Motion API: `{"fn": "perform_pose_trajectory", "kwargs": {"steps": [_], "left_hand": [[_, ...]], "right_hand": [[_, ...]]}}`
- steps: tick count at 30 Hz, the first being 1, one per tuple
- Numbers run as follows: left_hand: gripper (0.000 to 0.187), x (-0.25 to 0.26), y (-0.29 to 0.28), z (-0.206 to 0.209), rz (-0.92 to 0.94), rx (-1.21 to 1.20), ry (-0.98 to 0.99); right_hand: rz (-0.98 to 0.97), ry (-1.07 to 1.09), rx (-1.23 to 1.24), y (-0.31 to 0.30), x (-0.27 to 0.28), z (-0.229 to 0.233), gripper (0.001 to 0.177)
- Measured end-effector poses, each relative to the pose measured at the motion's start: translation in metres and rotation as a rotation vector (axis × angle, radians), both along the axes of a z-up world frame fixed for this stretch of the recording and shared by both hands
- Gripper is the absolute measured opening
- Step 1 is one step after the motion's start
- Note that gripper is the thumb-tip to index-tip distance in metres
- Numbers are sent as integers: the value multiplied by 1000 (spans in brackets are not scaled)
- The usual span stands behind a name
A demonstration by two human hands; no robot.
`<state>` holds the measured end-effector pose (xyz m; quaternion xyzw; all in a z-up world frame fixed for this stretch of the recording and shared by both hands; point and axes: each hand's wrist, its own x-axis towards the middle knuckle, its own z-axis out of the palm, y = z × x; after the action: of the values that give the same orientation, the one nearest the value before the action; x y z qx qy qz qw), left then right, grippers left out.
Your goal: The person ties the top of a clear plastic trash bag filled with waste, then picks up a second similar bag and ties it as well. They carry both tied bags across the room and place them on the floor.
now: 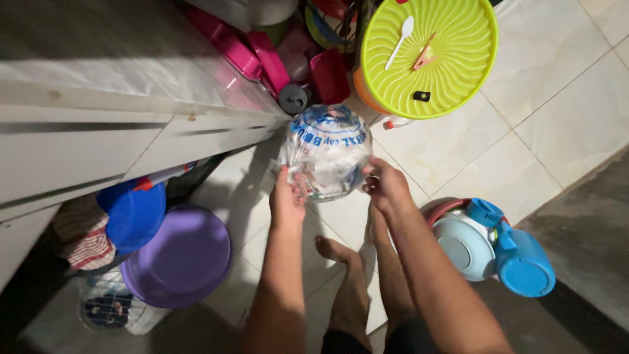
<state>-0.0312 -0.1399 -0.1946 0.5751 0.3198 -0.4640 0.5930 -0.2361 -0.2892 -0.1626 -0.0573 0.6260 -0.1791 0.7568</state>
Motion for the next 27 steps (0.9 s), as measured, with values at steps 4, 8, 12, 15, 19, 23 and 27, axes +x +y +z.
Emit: {"fn": "perform_pose_trajectory", "kwargs": {"steps": [4,8,12,15,19,23,27], "left_hand": [[26,-14,-7,38,-488,328,-1345],[20,-14,-30,74,-561,209,-1362],[18,-12,-37,97,-656,177,-1063],[15,-6,-27,100,-728,-220,-1192],[15,9,-10,99,-1046,-225,-1508],[12,26,-18,101,-1141,-255,-1743],[15,31,-30,108,-1181,-333,-1837]], "right_hand": [[343,359,-938,20,11,34,11],[543,276,-1247,12,23,62,13],[670,122,-1157,-7,24,74,8],[738,-159,-1138,-22,5,73,35],[1057,238,-1761,-30,-8,57,24],[1022,291,-1746,-38,-6,49,26],[928,240,-1579,-37,2,56,48]]}}
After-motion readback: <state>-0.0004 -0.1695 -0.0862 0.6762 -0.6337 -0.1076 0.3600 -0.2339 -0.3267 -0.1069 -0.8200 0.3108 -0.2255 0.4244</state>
